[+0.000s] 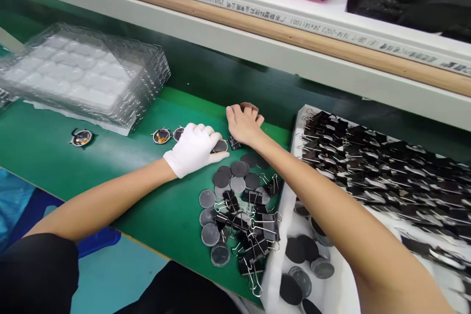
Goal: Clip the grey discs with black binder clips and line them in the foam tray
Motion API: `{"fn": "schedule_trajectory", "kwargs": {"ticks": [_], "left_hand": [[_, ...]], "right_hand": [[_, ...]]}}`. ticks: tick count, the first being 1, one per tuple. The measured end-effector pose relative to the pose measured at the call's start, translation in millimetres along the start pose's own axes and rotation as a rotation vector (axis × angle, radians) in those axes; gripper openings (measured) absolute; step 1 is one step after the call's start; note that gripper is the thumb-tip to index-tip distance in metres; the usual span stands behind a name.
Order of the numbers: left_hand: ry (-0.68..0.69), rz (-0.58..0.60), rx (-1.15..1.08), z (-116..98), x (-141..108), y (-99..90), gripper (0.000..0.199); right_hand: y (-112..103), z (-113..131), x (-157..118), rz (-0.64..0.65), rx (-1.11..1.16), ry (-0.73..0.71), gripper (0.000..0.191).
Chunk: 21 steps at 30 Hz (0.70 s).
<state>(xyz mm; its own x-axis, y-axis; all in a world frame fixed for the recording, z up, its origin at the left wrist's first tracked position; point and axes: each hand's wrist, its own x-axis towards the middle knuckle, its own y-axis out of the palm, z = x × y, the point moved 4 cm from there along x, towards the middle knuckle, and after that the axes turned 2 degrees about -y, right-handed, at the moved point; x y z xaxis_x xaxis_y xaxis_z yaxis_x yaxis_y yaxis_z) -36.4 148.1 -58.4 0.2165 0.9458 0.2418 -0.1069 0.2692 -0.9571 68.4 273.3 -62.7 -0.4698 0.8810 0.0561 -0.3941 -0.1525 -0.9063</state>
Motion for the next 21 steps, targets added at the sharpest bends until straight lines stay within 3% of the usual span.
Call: {"fn": "schedule_trajectory", "kwargs": {"ticks": [7, 21], "left_hand": [[-0.084, 0.043, -0.071, -5, 4, 1.4, 0.052], [-0.102, 0.035, -0.070, -14, 14, 9.1, 0.057]], "right_hand": [[7, -19, 3, -0.054, 0.036, 0.026, 0.061], [5, -18, -1, -0.098, 0.078, 0.020, 0.057]]}}
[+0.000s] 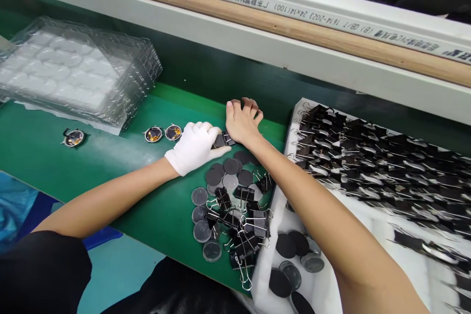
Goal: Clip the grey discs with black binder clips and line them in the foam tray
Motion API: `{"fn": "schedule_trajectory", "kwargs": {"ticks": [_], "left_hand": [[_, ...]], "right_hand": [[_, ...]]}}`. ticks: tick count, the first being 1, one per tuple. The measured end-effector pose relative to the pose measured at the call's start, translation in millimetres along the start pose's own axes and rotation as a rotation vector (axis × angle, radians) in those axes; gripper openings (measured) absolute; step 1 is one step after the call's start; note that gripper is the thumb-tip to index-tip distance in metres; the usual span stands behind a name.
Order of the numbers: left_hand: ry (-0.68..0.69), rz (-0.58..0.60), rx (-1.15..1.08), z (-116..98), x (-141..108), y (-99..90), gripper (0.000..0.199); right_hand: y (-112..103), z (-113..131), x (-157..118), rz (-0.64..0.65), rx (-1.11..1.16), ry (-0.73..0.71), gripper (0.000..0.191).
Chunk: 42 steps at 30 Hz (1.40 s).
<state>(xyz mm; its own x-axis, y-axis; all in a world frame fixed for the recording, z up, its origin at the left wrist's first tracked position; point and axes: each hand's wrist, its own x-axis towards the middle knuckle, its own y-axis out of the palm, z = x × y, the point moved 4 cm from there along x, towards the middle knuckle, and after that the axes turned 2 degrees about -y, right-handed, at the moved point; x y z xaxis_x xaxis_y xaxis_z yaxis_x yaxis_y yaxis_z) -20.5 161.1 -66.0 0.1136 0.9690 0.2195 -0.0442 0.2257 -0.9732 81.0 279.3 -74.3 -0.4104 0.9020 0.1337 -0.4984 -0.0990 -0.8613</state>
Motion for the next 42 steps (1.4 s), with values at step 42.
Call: {"fn": "schedule_trajectory", "kwargs": {"ticks": [42], "left_hand": [[0.145, -0.024, 0.129, 49, -11, -28.9, 0.064]], "right_hand": [[-54, 5, -35, 0.102, 0.111, 0.064, 0.014]]}}
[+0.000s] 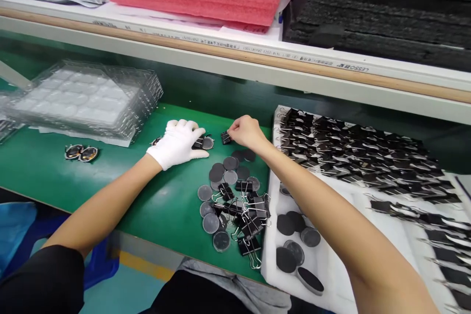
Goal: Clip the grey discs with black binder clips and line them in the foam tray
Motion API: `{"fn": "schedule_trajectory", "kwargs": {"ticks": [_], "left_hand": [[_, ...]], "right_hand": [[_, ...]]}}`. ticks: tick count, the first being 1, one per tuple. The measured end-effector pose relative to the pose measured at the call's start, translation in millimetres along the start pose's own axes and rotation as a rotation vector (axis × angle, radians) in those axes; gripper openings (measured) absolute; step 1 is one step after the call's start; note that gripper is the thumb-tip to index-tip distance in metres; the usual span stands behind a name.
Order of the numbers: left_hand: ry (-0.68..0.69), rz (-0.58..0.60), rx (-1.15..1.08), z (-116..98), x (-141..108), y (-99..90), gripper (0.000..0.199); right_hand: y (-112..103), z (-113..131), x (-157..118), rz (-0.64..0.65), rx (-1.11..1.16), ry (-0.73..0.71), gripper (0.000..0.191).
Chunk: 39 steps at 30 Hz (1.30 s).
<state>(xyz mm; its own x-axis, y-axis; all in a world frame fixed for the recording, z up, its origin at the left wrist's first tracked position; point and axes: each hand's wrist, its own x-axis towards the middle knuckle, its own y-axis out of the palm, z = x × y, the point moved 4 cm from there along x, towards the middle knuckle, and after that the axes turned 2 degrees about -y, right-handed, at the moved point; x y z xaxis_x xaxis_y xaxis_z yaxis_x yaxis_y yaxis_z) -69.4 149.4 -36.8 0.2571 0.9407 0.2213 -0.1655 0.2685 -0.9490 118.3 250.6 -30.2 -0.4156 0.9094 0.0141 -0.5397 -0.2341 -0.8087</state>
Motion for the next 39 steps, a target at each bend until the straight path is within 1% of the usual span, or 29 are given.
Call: {"fn": "schedule_trajectory", "kwargs": {"ticks": [2, 4, 5, 6, 8, 10, 12, 15, 17, 19, 23, 27, 33, 39], "left_hand": [[0.025, 0.033, -0.034, 1, 0, 3.0, 0.056], [0.009, 0.054, -0.051, 1, 1, 5.9, 0.051], [-0.007, 0.053, -0.056, 1, 2, 7.1, 0.051], [-0.020, 0.046, -0.061, 0, 3, 8.1, 0.051], [-0.044, 0.025, -0.072, -2, 3, 9.5, 0.052], [-0.061, 0.004, -0.078, -3, 3, 10.0, 0.052], [-0.073, -0.008, -0.080, -4, 1, 9.3, 0.051], [-0.091, -0.012, -0.084, -5, -1, 6.6, 0.048], [-0.091, 0.000, -0.089, -5, -2, 4.5, 0.045], [-0.078, 0.015, -0.092, -5, -3, 2.7, 0.044], [-0.073, 0.039, -0.114, -5, -3, 1.1, 0.044], [-0.125, 0.042, -0.151, -7, -2, 2.7, 0.047], [-0.127, 0.032, -0.154, -20, 0, 6.2, 0.049], [-0.185, 0.029, -0.134, -32, 1, 7.2, 0.051]], "right_hand": [[1, 2, 1, 0.067, -0.014, 0.001, 0.012], [1, 4, 4, 0.132, -0.060, 0.013, 0.009], [0, 6, 7, 0.132, -0.101, 0.017, 0.013], [0, 9, 10, 0.099, -0.143, 0.009, 0.022], [0, 19, 18, -0.022, -0.187, -0.056, 0.038], [6, 31, 25, -0.118, -0.153, -0.144, 0.044], [18, 39, 31, -0.135, -0.117, -0.177, 0.049], [36, 44, 38, -0.162, -0.165, -0.185, 0.053], [44, 41, 42, -0.183, -0.186, -0.179, 0.054], [49, 33, 46, -0.195, -0.159, -0.134, 0.054], [50, 20, 50, -0.187, -0.114, -0.056, 0.054], [51, 14, 51, -0.221, -0.102, -0.024, 0.052], [52, 6, 52, -0.300, -0.053, 0.015, 0.052], [52, 3, 53, -0.340, -0.017, 0.023, 0.046]]}}
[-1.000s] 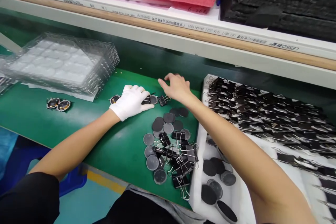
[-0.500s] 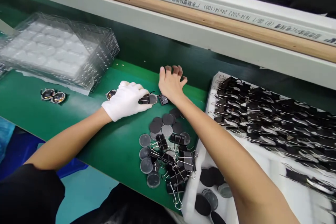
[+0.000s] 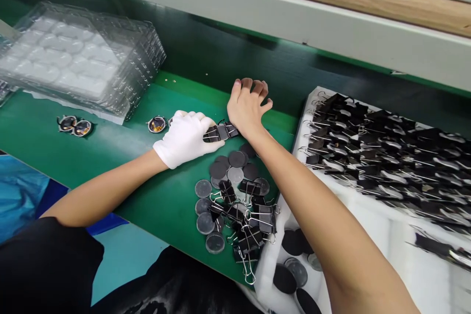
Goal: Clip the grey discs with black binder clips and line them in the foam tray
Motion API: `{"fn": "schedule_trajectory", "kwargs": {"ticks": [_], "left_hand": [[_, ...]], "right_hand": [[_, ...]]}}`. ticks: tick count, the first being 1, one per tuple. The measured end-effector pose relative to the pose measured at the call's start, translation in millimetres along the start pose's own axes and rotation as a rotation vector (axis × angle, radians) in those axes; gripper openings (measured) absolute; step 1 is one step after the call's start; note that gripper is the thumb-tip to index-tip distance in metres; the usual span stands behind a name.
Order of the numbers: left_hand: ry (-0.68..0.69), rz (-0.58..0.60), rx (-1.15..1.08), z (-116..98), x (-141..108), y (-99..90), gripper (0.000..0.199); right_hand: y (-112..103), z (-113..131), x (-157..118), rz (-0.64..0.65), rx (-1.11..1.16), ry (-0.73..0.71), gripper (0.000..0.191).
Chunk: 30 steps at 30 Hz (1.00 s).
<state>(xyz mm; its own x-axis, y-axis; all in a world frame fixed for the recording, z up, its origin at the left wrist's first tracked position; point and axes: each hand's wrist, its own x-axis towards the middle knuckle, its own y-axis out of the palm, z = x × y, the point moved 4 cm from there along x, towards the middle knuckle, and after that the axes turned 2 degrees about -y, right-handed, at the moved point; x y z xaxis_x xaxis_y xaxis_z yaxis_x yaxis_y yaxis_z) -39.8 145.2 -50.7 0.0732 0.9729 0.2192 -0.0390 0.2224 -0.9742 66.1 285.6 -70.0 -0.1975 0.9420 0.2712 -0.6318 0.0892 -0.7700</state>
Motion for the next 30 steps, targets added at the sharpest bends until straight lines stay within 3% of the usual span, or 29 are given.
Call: {"fn": "schedule_trajectory", "kwargs": {"ticks": [7, 10, 14, 15, 17, 20, 22, 27, 30], "left_hand": [[0.036, -0.017, 0.022, -1, 0, 3.8, 0.052], [0.042, -0.031, 0.022, 1, -1, 2.4, 0.053], [-0.019, -0.108, -0.199, 9, -3, -12.2, 0.051], [-0.058, -0.111, -0.315, 12, -3, -16.3, 0.049], [-0.158, -0.075, -0.570, 19, -4, -21.9, 0.040], [-0.287, 0.029, -0.887, 24, -5, -23.7, 0.053], [-0.319, 0.076, -0.999, 22, -6, -23.9, 0.060], [-0.289, 0.147, -1.064, 8, -15, -24.5, 0.068], [-0.264, 0.115, -1.155, 10, -16, -23.8, 0.079]], "right_hand": [[-2, 5, -1, -0.020, 0.004, 0.027, 0.046], [-6, 7, 2, -0.031, 0.124, 0.109, 0.048], [-35, 2, 6, -0.070, 0.338, 0.258, 0.057], [-49, 1, 5, -0.087, 0.363, 0.214, 0.058], [-77, 5, -4, -0.021, 0.401, -0.013, 0.053], [-100, 14, -35, 0.358, 0.416, -0.354, 0.046], [-103, 15, -57, 0.547, 0.397, -0.405, 0.043], [-100, 22, -92, 0.536, 0.301, -0.400, 0.017], [-126, 15, -111, 0.431, 0.262, -0.412, 0.010]]}}
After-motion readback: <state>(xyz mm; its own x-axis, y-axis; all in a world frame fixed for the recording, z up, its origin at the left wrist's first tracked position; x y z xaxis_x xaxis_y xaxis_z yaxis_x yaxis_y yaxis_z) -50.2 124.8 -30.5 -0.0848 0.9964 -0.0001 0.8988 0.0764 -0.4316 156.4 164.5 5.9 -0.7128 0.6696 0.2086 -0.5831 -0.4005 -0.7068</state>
